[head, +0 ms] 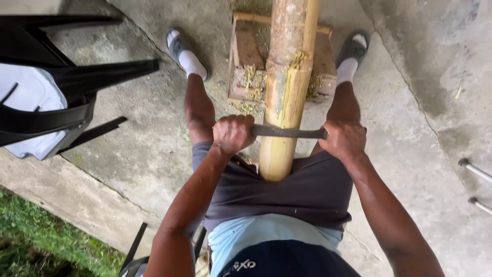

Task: Shaving a bamboo pole with a drawknife while seated.

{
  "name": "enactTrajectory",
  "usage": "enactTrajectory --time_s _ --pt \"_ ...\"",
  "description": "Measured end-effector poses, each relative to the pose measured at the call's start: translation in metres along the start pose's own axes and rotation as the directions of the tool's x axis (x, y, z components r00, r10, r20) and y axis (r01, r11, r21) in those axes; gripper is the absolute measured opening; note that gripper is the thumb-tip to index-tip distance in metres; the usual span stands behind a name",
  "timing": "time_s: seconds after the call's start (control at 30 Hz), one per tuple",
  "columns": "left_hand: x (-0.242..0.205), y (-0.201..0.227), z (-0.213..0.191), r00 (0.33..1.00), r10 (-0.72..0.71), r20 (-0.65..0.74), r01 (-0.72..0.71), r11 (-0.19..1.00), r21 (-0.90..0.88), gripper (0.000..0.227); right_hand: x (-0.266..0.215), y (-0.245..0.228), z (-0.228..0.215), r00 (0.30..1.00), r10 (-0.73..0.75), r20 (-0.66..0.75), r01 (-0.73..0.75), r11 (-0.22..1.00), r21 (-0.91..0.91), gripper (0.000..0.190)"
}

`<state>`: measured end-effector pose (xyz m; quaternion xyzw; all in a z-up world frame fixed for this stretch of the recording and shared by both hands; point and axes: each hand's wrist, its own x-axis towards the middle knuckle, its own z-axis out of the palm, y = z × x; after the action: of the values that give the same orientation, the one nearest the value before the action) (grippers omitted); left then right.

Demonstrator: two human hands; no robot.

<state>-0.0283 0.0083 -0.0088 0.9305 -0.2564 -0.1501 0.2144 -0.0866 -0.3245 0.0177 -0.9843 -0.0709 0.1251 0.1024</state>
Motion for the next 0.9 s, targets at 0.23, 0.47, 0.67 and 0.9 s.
enactTrajectory --time_s 0.23,0.47,0.67,0.9 --pt "0.008 -0.002 0.005 0.98 0.046 -0.195 -0.045 0.999 0.012 0.022 0.003 0.006 0.003 0.997 -0.041 -0.065 0.043 0.999 0.024 0.01" --pt "0.073 -0.033 0.005 0.99 0.024 -0.137 -0.006 0.991 0.131 0.03 0.061 0.016 -0.025 0.999 0.04 -0.017 -0.042 0.996 -0.078 0.018" --pt "-0.001 -0.006 0.013 0.987 0.028 -0.161 -0.023 0.999 0.035 0.013 -0.017 0.008 0.016 0.992 0.047 0.121 -0.046 0.999 -0.012 0.015" --pt "0.064 -0.028 -0.004 0.98 0.075 -0.183 -0.064 0.996 0.064 0.02 0.046 0.021 -0.01 0.996 0.059 0.061 -0.055 0.997 -0.062 0.018"
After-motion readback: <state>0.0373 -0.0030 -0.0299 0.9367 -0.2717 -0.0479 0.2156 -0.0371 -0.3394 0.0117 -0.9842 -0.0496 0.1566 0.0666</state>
